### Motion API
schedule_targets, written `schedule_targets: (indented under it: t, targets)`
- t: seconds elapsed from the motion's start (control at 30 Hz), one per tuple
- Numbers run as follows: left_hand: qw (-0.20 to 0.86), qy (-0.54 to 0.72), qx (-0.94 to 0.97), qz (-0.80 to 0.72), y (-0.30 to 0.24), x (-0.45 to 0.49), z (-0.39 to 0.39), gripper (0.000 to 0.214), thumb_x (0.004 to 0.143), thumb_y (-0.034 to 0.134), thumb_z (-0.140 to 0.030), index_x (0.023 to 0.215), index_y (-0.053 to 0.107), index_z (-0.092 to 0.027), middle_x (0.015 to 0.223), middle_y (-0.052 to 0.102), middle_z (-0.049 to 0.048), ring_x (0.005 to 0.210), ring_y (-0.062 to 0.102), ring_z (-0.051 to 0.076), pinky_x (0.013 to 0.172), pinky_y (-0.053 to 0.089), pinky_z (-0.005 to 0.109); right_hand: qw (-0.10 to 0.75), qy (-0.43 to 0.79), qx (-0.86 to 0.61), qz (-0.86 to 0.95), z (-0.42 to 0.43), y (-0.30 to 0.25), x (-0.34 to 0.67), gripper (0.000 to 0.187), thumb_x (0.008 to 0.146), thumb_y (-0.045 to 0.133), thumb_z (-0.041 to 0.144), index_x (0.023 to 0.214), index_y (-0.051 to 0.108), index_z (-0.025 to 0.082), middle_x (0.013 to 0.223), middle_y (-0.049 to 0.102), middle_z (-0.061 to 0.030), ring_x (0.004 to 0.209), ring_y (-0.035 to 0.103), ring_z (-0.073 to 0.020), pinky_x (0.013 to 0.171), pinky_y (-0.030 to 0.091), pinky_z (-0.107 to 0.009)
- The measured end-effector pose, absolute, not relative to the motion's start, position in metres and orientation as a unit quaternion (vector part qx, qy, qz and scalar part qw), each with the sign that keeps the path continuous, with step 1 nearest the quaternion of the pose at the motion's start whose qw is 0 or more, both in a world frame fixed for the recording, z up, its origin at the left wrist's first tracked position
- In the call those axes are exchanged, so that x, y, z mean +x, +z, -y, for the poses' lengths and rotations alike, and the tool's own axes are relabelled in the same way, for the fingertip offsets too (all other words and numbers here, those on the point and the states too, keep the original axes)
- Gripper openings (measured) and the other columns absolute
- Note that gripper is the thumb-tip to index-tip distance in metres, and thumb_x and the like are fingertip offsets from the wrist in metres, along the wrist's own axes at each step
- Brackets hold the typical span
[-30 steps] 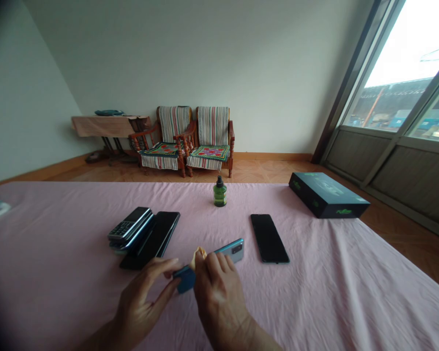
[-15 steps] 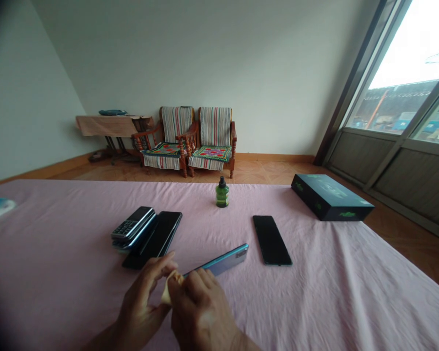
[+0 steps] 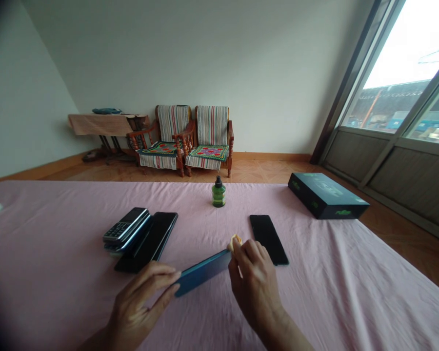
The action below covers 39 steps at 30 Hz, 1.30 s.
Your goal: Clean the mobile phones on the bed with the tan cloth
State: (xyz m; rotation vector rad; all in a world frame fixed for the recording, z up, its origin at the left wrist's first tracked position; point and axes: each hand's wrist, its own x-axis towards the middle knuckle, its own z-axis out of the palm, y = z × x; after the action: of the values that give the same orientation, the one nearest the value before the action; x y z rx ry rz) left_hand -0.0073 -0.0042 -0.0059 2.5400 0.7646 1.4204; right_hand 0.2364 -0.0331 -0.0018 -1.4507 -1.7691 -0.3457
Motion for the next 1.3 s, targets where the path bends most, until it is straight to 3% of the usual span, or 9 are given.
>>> schedule_targets:
  t: [0.33,0.53,0.63,0.73,0.87,1.03,1.3]
  targets:
    - [0.08,0.461,0.847,-0.252,-0.006,-0.007,0.005,0.018,0.089,0.057,-0.006,0.102,0.064,-0.018,0.088,0.065,0.004,0.082,0.066,0.015,0.074,0.055,0.023,0.421,-0.083,-0.476,0.768,0.047,-0.007,0.186,0.041,0.09,0.044,0.007,0.13,0.049,0.011,0.083,0.059,-0.008,0.072,0.054,-0.0199,0.062,0.048,-0.033]
    - [0.085,0.467,0.849,-0.234,-0.004,-0.006,0.006,0.021,0.088,0.056,-0.002,0.101,0.063,-0.017,0.089,0.064,0.0034,0.083,0.065,0.014,0.076,0.054,0.021,0.427,-0.034,-0.42,0.8,0.052,0.001,0.181,0.041,0.089,0.043,0.007,0.128,0.052,0.013,0.081,0.059,-0.0068,0.072,0.054,-0.0188,0.061,0.048,-0.03]
    - [0.078,0.46,0.851,-0.242,-0.003,-0.006,0.006,0.02,0.088,0.058,-0.003,0.101,0.064,-0.017,0.087,0.063,0.0034,0.083,0.065,0.014,0.076,0.054,0.022,0.452,-0.027,-0.482,0.75,0.047,0.002,0.203,0.042,0.091,0.044,0.009,0.131,0.051,0.016,0.079,0.055,-0.0047,0.072,0.053,-0.0174,0.063,0.047,-0.029]
    - [0.073,0.463,0.849,-0.245,-0.002,-0.007,0.006,0.019,0.088,0.057,-0.004,0.101,0.064,-0.017,0.087,0.063,0.0035,0.081,0.065,0.014,0.075,0.055,0.022,0.458,-0.077,-0.58,0.669,0.038,0.002,0.231,0.033,0.091,0.047,0.012,0.12,0.06,0.016,0.076,0.051,-0.0035,0.069,0.051,-0.0171,0.061,0.043,-0.03]
    - [0.074,0.462,0.849,-0.246,-0.003,-0.007,0.006,0.019,0.088,0.057,-0.004,0.101,0.064,-0.016,0.087,0.064,0.0038,0.082,0.065,0.014,0.075,0.055,0.022,0.423,-0.112,-0.601,0.669,0.033,0.0,0.244,0.025,0.089,0.049,0.013,0.108,0.065,0.014,0.072,0.049,-0.0027,0.066,0.048,-0.017,0.06,0.041,-0.031]
    - [0.081,0.461,0.848,-0.248,-0.003,-0.006,0.006,0.019,0.088,0.058,-0.005,0.101,0.064,-0.017,0.088,0.064,0.0037,0.082,0.065,0.014,0.074,0.055,0.022,0.415,-0.114,-0.543,0.721,0.039,-0.007,0.215,0.032,0.091,0.046,0.009,0.12,0.058,0.012,0.079,0.054,-0.006,0.074,0.05,-0.0197,0.066,0.044,-0.034]
    - [0.082,0.474,0.826,-0.292,-0.006,-0.005,0.008,0.024,0.09,0.058,-0.013,0.113,0.057,-0.019,0.089,0.066,0.0023,0.08,0.066,0.013,0.08,0.054,0.021,0.419,-0.074,-0.462,0.778,0.048,-0.011,0.173,0.042,0.09,0.045,0.005,0.132,0.048,0.008,0.083,0.059,-0.0095,0.073,0.052,-0.0204,0.063,0.046,-0.034]
